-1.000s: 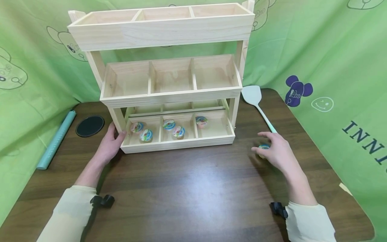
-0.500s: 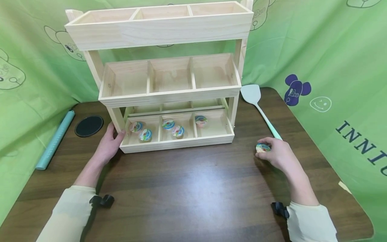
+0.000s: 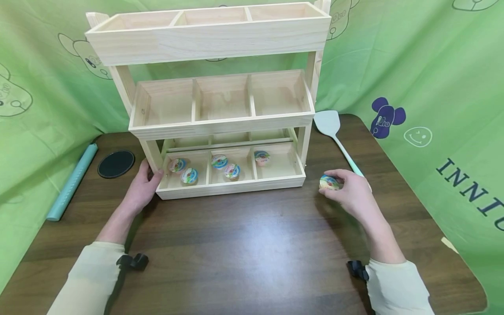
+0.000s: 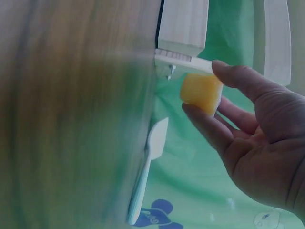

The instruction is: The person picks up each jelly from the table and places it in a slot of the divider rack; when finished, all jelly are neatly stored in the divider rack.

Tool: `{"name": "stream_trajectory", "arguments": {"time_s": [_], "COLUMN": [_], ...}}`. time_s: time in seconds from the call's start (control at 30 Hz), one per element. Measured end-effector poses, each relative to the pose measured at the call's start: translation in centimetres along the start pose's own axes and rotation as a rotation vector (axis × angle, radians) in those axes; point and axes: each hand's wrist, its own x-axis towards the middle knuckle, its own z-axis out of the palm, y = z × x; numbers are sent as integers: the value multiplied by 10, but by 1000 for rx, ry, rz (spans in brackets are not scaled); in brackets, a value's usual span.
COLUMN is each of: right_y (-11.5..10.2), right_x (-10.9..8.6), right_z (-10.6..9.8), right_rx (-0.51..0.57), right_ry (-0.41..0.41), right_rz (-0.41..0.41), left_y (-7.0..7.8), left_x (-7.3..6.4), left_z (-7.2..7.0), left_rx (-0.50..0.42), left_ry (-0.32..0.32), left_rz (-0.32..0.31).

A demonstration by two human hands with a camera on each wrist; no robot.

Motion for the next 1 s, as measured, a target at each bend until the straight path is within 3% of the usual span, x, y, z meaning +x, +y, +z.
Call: {"name": "stream_trajectory", "arguments": {"time_s": [0.3, 1.0], "right_y": [-14, -50], "right_x": [8, 41], "right_z": [6, 18], "right_rx": [28, 104], "right_ry": [23, 3], "right_rz": [-104, -175], "left_y": [0, -1], "left_x": [0, 1], "left_z": [0, 1], "left_rx": [-2, 1], "left_ry": [-2, 11], "left_rz": [-8, 0]}}
